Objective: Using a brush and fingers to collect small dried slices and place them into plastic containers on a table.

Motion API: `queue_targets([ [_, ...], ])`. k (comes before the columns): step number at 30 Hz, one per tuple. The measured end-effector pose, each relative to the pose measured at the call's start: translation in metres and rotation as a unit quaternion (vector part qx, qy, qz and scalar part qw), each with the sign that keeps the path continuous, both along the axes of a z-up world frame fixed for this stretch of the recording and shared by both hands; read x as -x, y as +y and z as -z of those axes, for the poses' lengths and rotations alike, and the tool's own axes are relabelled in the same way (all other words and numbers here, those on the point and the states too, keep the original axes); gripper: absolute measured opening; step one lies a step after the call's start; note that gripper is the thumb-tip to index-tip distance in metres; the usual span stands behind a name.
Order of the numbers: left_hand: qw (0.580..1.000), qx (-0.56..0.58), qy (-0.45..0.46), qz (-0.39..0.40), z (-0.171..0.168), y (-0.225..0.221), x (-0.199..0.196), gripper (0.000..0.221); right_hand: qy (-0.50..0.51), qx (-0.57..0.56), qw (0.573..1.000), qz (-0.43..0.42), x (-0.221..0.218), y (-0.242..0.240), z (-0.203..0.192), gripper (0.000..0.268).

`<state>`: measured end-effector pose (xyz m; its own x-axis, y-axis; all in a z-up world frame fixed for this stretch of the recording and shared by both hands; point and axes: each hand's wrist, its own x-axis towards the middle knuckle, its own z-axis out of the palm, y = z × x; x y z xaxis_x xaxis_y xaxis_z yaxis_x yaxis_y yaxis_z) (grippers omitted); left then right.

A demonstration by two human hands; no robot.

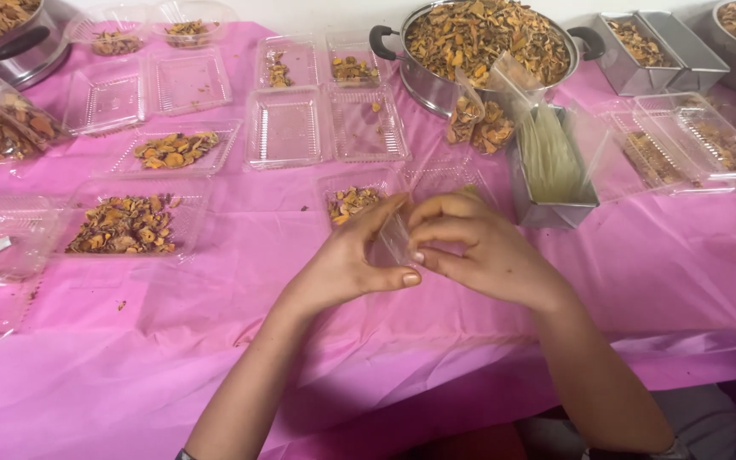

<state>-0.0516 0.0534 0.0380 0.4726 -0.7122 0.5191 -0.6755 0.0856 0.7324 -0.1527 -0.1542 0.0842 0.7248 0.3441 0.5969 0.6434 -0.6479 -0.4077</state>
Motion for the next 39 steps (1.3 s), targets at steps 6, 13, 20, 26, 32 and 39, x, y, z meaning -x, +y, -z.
queue_targets([
  [6,0.997,-0.051,0.055,0.03,0.0,0.018,0.001,0.112,-0.165,0.029,0.98,0.106,-0.005,0.007,0.006,0.017],
  [13,0.981,-0.063,0.103,0.149,-0.011,0.041,-0.014,0.1,0.014,-0.034,0.997,-0.071,0.013,0.034,-0.022,0.011],
  [20,0.974,-0.138,0.057,0.168,-0.022,0.029,0.007,0.104,0.143,-0.088,0.979,-0.119,0.003,0.037,-0.021,0.012],
  [26,0.973,-0.13,0.113,0.154,-0.024,0.044,0.001,0.097,0.11,-0.081,0.985,-0.102,-0.003,0.004,-0.019,0.004],
  [32,0.965,-0.15,0.121,0.176,-0.031,0.043,0.008,0.1,0.109,-0.074,0.989,-0.075,-0.012,-0.01,0.011,0.006],
  [39,0.997,-0.052,0.042,0.032,-0.021,0.024,0.008,0.094,0.047,0.014,0.996,-0.076,-0.023,0.016,0.025,0.025],
])
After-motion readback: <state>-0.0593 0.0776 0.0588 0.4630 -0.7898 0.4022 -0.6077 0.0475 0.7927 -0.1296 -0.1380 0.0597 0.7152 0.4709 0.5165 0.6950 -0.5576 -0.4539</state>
